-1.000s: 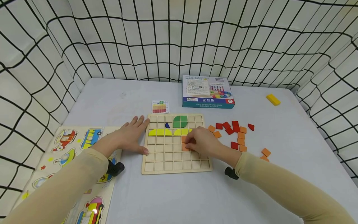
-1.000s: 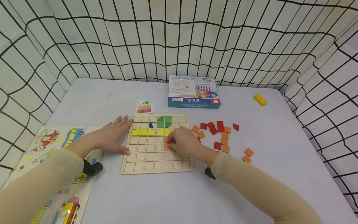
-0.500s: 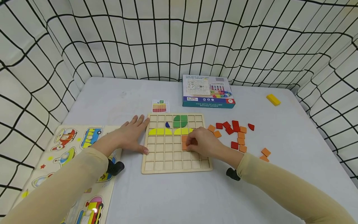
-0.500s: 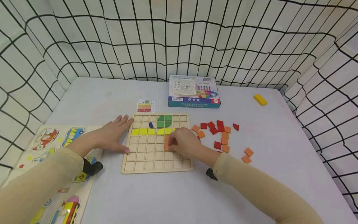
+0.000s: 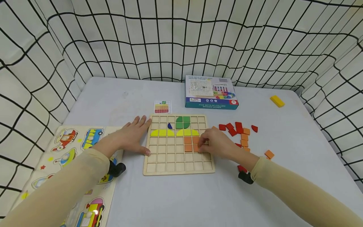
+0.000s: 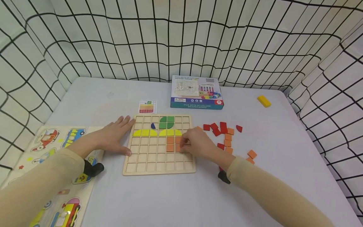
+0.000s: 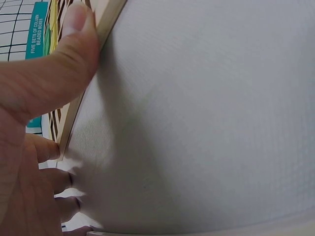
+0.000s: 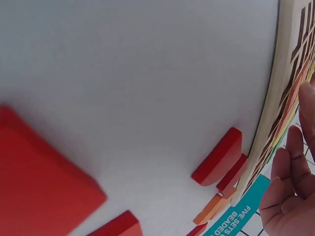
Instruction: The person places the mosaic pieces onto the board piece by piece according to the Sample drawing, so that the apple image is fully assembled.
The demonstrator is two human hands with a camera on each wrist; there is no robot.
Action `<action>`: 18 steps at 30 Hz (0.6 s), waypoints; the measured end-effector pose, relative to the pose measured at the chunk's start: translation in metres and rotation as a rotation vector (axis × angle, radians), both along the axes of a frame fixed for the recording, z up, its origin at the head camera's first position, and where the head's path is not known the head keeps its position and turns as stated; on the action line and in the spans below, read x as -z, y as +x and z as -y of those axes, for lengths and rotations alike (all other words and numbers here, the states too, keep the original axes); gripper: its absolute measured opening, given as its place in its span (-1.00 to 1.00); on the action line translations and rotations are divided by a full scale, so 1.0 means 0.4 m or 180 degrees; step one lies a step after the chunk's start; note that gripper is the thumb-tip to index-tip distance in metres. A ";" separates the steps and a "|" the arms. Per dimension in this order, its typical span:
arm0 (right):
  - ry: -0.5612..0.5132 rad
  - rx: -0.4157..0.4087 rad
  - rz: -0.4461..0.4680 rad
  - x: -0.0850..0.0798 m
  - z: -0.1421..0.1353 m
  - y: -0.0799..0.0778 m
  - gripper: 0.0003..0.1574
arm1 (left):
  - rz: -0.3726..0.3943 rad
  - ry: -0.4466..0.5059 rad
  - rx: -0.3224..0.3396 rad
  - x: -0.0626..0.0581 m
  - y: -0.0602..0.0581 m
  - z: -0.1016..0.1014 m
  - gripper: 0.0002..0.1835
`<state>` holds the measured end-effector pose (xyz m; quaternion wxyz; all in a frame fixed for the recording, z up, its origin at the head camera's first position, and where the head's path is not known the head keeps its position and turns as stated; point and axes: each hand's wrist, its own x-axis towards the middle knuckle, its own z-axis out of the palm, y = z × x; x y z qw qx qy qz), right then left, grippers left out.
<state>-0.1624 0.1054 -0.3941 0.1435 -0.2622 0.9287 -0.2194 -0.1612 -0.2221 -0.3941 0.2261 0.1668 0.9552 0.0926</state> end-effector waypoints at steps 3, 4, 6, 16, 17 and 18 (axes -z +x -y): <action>-0.0004 -0.0040 -0.0057 0.003 -0.009 0.003 -0.87 | -0.0004 0.0007 0.0002 -0.001 0.000 0.000 0.39; -0.0009 -0.0034 -0.0070 0.005 -0.012 0.004 -0.86 | -0.0007 0.0007 0.0005 -0.001 0.000 0.001 0.39; -0.0016 -0.0003 -0.0081 0.009 -0.015 0.007 -0.86 | -0.0005 0.0009 0.0002 0.001 0.000 0.001 0.40; -0.0067 0.0174 0.0063 -0.003 -0.030 -0.001 -0.90 | -0.0019 0.0006 0.0014 0.007 0.001 0.000 0.41; -0.0098 0.0216 0.0072 -0.010 -0.037 -0.007 -0.91 | -0.0022 -0.0001 0.0018 0.006 0.001 0.000 0.41; -0.0132 0.0281 0.0084 -0.016 -0.047 -0.015 -0.93 | -0.0029 -0.0005 0.0022 0.005 0.000 0.001 0.41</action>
